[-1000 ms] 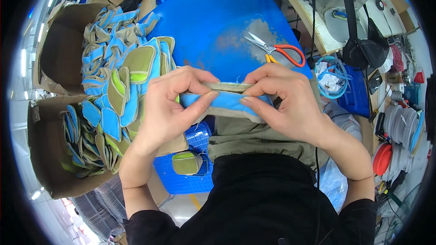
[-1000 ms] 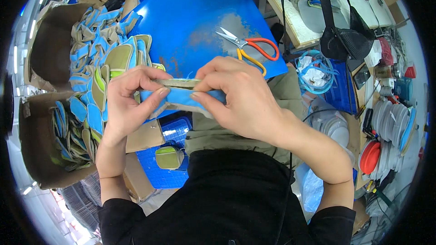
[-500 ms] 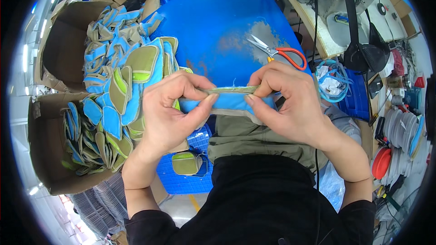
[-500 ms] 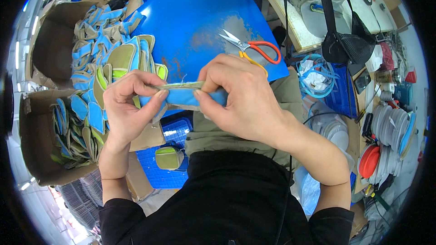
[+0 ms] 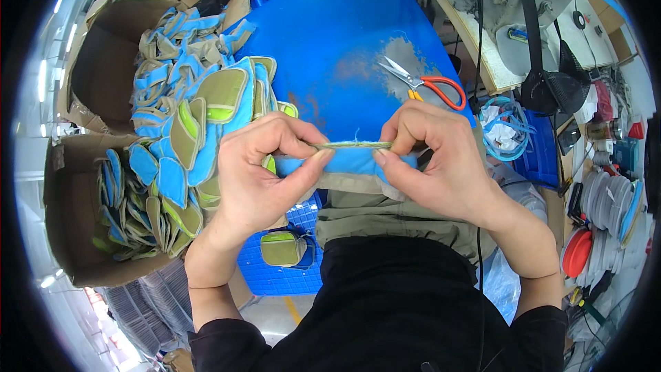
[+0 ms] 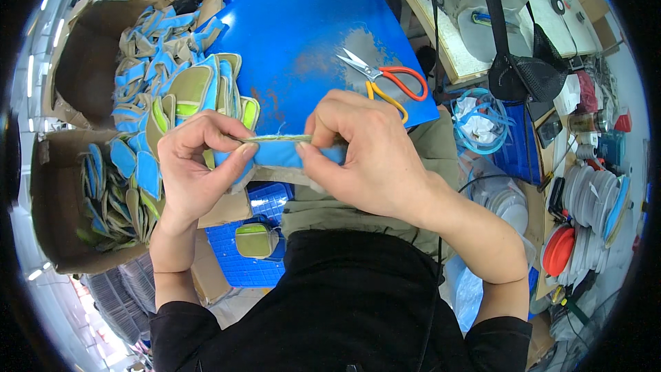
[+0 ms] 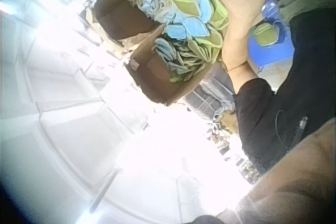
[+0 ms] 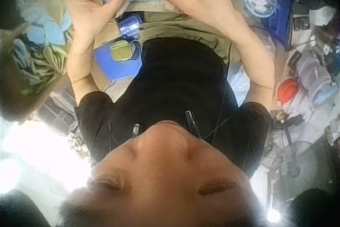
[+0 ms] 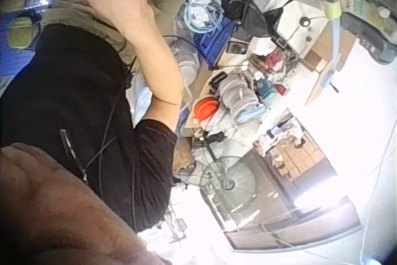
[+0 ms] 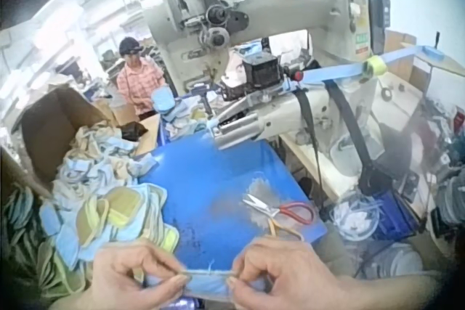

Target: The person sews blue and beige fabric pieces using a sewing machine, then trims excess thread with scissors. They repeatedly pick up fabric pieces from a box, align them, sew them, and place the finished items into a pile.

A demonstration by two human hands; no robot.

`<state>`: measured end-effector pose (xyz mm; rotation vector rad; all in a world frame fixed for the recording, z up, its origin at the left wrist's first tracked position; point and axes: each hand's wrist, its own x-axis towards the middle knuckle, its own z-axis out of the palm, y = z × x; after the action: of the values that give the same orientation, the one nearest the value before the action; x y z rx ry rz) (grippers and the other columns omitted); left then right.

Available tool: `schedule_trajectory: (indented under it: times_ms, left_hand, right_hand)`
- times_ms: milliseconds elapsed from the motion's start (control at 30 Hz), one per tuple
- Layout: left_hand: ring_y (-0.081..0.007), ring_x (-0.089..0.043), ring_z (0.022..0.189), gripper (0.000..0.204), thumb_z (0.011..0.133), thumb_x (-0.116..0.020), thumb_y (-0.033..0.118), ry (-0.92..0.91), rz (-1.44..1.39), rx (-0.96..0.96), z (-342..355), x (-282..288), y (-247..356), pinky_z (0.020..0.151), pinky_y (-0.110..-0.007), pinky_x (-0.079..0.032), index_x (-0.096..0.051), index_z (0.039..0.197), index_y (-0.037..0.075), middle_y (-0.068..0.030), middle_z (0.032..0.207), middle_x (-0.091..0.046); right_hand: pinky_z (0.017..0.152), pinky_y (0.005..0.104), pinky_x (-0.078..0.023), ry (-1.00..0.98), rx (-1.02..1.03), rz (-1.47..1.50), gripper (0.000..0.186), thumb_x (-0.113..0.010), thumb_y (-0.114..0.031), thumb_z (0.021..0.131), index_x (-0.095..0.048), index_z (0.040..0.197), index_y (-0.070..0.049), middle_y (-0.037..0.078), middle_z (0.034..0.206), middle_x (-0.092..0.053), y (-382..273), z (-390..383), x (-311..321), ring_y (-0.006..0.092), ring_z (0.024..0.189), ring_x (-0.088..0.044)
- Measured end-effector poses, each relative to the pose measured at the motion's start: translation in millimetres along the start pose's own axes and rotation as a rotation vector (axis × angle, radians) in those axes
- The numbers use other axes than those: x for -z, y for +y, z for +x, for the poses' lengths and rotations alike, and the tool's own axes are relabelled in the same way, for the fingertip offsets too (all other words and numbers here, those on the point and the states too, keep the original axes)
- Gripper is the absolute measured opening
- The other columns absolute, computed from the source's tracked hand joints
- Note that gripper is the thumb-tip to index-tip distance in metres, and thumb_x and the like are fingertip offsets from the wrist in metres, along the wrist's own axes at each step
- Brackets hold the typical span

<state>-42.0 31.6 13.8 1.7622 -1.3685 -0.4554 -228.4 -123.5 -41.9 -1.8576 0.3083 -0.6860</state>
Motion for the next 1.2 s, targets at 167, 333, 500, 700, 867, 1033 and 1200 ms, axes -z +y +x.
schedule_trajectory:
  times_ms: [167, 333, 500, 700, 867, 1033, 1200]
  left_hand:
    - [-0.0156, -0.068, 0.082, 0.019, 0.077, -0.080, -0.007, -0.017, 0.020, -0.004, 0, 6, 17, 0.076, -0.029, -0.053, -0.064, 0.072, 0.002, -0.0109, 0.088, -0.074]
    - [-0.0147, -0.069, 0.081, 0.019, 0.077, -0.081, -0.006, -0.097, 0.040, 0.001, 12, 24, 42, 0.074, -0.028, -0.053, -0.064, 0.073, 0.002, -0.0101, 0.087, -0.074]
    - [-0.0139, -0.069, 0.081, 0.020, 0.077, -0.082, -0.005, -0.258, 0.051, 0.042, 41, 48, 60, 0.075, -0.028, -0.054, -0.064, 0.073, 0.002, -0.0088, 0.086, -0.073]
    - [-0.0141, -0.069, 0.085, 0.026, 0.080, -0.084, -0.004, -0.557, -0.141, 0.079, 111, 67, 36, 0.078, -0.029, -0.055, -0.060, 0.074, 0.003, -0.0078, 0.086, -0.072]
    - [-0.0123, -0.068, 0.087, 0.029, 0.081, -0.084, -0.004, -0.733, -0.192, 0.142, 189, 67, -4, 0.079, -0.028, -0.055, -0.056, 0.078, 0.005, -0.0043, 0.084, -0.068]
    - [-0.0116, -0.067, 0.090, 0.026, 0.084, -0.086, 0.008, -0.749, -0.250, 0.184, 251, 69, -48, 0.077, -0.027, -0.053, -0.060, 0.087, 0.004, -0.0036, 0.090, -0.071]
    - [-0.0156, -0.068, 0.096, 0.041, 0.080, -0.091, 0.018, -0.650, -0.066, 0.117, 284, 73, -46, 0.084, -0.032, -0.056, -0.071, 0.112, 0.002, -0.0069, 0.102, -0.074]
  right_hand:
    - [0.056, 0.0361, -0.044, -0.019, -0.068, 0.080, 0.024, -0.076, -0.005, 0.082, -0.055, 0.072, -0.002, 0.010, 0.076, -0.065, -13, -5, 4, 0.0233, 0.065, -0.062]
    - [0.059, 0.0319, -0.047, 0.013, -0.067, 0.147, 0.015, -0.076, -0.007, 0.086, -0.063, 0.083, -0.002, 0.007, 0.077, -0.066, -33, 0, 10, 0.0151, 0.069, -0.063]
    - [0.066, 0.0255, -0.049, -0.305, -0.320, 0.304, 0.020, -0.074, -0.008, 0.091, -0.073, 0.110, 0.000, 0.001, 0.079, -0.067, -53, 15, 29, 0.0067, 0.073, -0.061]
    - [0.071, 0.0233, -0.051, -0.329, -0.424, 0.522, 0.025, -0.073, -0.008, 0.096, -0.073, 0.119, 0.001, 0.002, 0.088, -0.073, -44, 39, 29, 0.0052, 0.076, -0.062]
    - [0.080, 0.0252, -0.055, -0.175, -0.562, 0.879, 0.024, -0.071, -0.007, 0.098, -0.073, 0.120, 0.004, 0.005, 0.101, -0.076, -15, 76, 23, 0.0066, 0.086, -0.068]
    - [0.085, 0.0275, -0.056, -0.073, -0.628, 0.990, 0.026, -0.073, -0.006, 0.096, -0.072, 0.120, 0.004, 0.008, 0.107, -0.076, 10, 119, 32, 0.0103, 0.092, -0.070]
    - [0.085, 0.0293, -0.057, 0.013, -0.664, 1.041, 0.028, -0.073, -0.005, 0.095, -0.072, 0.121, 0.005, 0.011, 0.109, -0.076, 20, 143, 39, 0.0126, 0.093, -0.071]
